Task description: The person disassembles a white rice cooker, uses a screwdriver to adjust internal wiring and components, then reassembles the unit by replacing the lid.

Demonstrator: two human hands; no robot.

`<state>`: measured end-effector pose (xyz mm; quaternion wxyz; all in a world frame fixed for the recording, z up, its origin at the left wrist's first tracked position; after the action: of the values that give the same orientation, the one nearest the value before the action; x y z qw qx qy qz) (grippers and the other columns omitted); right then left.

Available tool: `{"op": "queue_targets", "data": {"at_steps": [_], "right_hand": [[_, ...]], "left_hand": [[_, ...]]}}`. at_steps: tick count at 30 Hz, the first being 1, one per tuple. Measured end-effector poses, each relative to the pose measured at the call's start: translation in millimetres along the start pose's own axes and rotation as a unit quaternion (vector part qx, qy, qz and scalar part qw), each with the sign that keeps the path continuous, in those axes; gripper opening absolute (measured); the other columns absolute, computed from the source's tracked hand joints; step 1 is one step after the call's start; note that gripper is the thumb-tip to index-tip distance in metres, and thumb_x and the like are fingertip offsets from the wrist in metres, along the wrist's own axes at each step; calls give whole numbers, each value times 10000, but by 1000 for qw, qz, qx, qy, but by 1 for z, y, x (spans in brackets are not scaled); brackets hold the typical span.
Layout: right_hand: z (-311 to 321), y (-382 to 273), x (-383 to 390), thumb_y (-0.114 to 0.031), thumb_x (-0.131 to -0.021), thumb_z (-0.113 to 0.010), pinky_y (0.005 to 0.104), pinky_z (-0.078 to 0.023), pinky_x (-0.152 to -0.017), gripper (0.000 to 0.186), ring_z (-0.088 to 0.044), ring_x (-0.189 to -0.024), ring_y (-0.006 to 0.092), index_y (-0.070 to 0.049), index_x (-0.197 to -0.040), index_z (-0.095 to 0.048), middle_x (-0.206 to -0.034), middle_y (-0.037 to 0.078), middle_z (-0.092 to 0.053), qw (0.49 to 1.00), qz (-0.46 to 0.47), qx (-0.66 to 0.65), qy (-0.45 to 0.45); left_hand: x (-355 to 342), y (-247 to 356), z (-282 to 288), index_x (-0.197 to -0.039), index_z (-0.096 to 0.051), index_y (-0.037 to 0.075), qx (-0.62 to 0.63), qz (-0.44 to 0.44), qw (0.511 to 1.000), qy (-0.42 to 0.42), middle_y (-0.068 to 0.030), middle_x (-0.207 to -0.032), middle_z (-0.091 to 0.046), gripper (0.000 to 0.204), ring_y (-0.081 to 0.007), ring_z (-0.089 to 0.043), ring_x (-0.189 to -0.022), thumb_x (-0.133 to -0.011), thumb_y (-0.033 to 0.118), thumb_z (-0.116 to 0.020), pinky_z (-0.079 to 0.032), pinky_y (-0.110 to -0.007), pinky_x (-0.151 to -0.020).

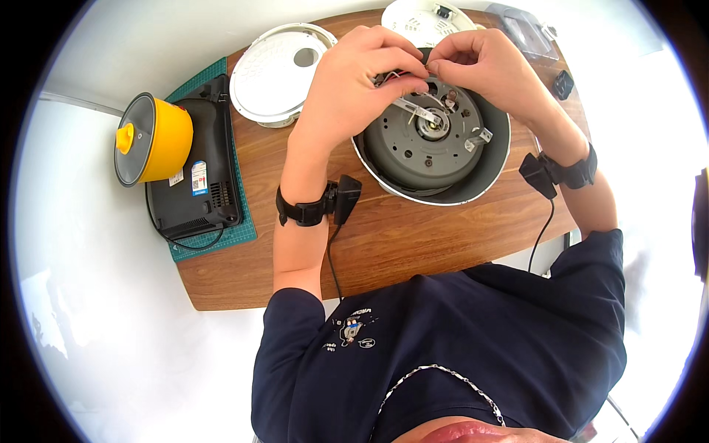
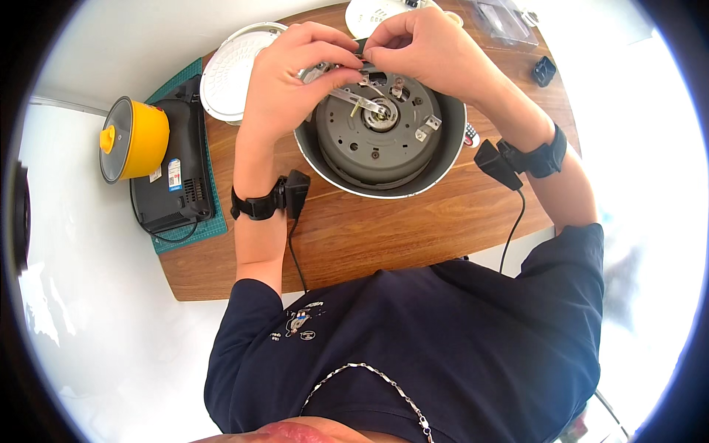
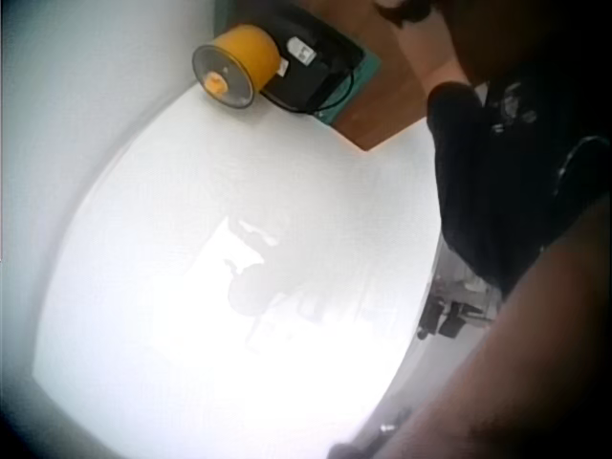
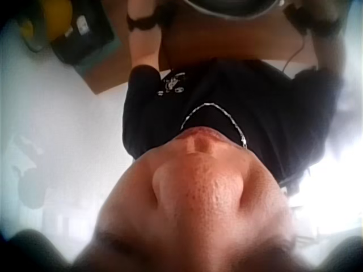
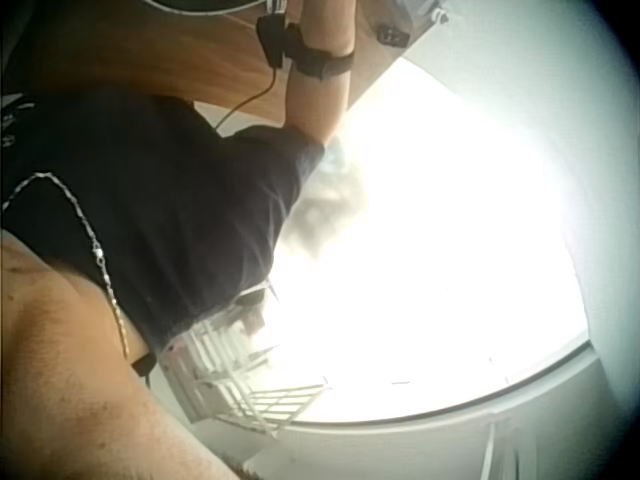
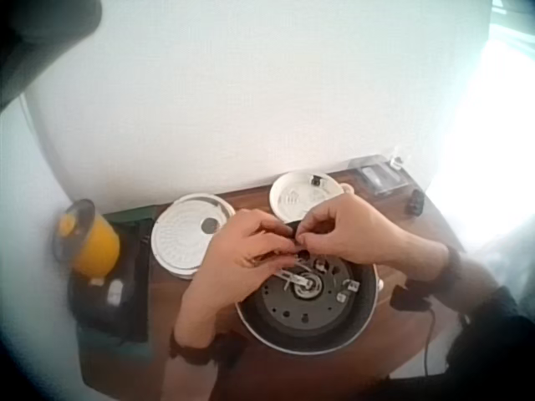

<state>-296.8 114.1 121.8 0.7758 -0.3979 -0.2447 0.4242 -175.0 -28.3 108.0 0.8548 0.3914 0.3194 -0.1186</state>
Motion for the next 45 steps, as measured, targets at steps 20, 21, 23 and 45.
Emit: {"op": "queue_targets", "data": {"at_steps": [20,21,23,45], "right_hand": [[-2,1,1,-161,-938,-710,215,-502,-724,181,-617,-759,40,11,-965,-755,-809,-10,-698,999,26,44,8],[-1,1,1,-164,-940,-710,215,-503,-724,183,-618,-760,41,11,-968,-756,-808,-9,-698,999,25,44,10],[-1,1,2,-167,-941,-710,216,-505,-726,186,-621,-763,42,10,-973,-757,-811,-8,-700,999,20,39,12],[1,14,9,-186,-945,-720,212,-506,-752,215,-642,-804,51,10,-1022,-766,-873,15,-732,1000,3,-16,10]], "left_hand": [[1,0,2,-931,-770,42,-34,28,998,40,-45,-964,-746,108,-184,-710,-867,-827,36,-799,-553,-294,-758],[1,0,1,-931,-769,41,-39,19,998,54,-45,-957,-749,106,-184,-711,-853,-829,36,-797,-552,-293,-750],[1,1,1,-933,-768,40,-45,17,997,62,-44,-936,-752,104,-185,-712,-827,-832,33,-793,-549,-292,-736],[1,8,-6,-903,-759,34,-61,31,996,52,-39,-863,-732,86,-187,-695,-768,-823,27,-790,-529,-292,-679]]}}
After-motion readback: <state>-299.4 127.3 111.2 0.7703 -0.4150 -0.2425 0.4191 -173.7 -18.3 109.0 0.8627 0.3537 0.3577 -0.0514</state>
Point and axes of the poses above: each hand's wrist, its own x-axis away from the middle knuckle, its own z-axis out of the back of the hand, y = z × x, the point moved 5 cm from there along -x, towards the middle knuckle
